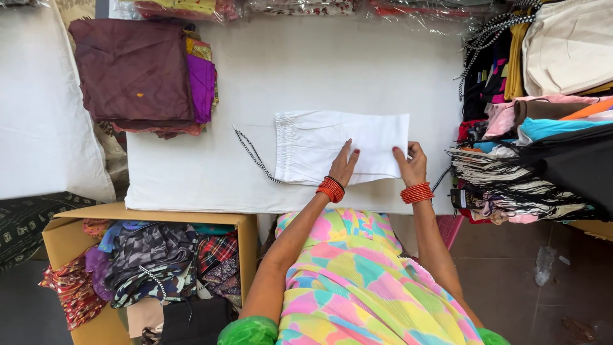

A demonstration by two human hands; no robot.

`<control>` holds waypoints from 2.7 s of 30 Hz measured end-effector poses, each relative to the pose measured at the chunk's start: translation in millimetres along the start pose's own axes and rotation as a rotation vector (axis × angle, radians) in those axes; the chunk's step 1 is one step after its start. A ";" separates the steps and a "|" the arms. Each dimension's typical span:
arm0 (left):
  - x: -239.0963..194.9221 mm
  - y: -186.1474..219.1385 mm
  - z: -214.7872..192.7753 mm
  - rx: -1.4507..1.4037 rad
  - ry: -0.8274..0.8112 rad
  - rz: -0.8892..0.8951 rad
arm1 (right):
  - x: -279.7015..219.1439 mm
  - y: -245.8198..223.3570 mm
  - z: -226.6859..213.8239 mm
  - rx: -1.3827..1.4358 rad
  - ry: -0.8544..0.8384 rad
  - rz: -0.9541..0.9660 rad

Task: The person folds a white pair of pants, a black pair of pants, and a beige pair of pants on a white table. Each item is smoothed, folded in half, and then folded again into a compact rectangle before being placed on a stack.

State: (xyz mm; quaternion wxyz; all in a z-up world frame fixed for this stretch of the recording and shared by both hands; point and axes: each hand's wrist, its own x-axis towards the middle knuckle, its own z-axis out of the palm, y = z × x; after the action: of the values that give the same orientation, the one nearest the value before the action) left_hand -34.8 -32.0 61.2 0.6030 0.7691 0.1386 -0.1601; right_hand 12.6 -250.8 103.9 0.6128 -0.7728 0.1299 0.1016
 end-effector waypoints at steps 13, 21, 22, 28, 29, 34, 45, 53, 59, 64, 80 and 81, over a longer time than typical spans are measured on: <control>9.6 -211.5 -75.5 -1.323 0.109 -0.152 | -77.5 -149.6 174.4 -0.244 -0.492 -0.206; -53.6 -111.7 -189.0 -1.088 0.091 -0.626 | -50.4 -101.7 133.9 -0.587 -0.353 -0.325; -54.8 -107.7 -186.8 -1.086 0.090 -0.631 | -49.2 -92.9 127.8 -0.587 -0.353 -0.320; -48.9 -87.0 -163.2 -0.884 0.183 -0.517 | -44.3 -43.0 110.9 -0.654 -0.254 -0.312; -49.8 -69.7 -162.1 -0.958 0.200 -0.568 | -42.6 -38.9 113.0 -0.608 -0.253 -0.280; -59.7 -66.1 -162.7 -1.079 0.208 -0.672 | -39.5 -16.5 123.1 -0.196 -0.260 0.005; -41.5 -40.1 -207.9 0.150 0.385 -0.414 | -48.1 -43.5 155.4 -0.805 -0.437 -0.639; 16.3 -66.0 -182.0 -0.010 0.612 -0.096 | -17.8 -14.6 196.2 -1.007 -0.413 -0.709; 17.8 -71.0 -179.4 -0.012 0.626 -0.011 | 7.3 -14.2 181.2 -1.182 -0.394 -0.444; 26.8 -70.4 -189.2 -0.101 0.554 -0.021 | 9.6 3.2 162.8 -1.256 -0.326 -0.506; 36.1 -1.6 -208.9 -0.583 -0.238 -0.464 | -70.5 29.8 167.3 -0.626 -0.870 -1.023; 35.9 11.0 -208.6 -0.625 -0.282 -0.479 | -74.2 26.9 172.8 -0.614 -0.969 -1.011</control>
State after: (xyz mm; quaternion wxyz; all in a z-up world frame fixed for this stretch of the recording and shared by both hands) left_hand 18.8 168.9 102.3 0.7662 0.4657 0.2716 -0.3496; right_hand -65.9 -82.7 63.1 0.3309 -0.7429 -0.5571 0.1682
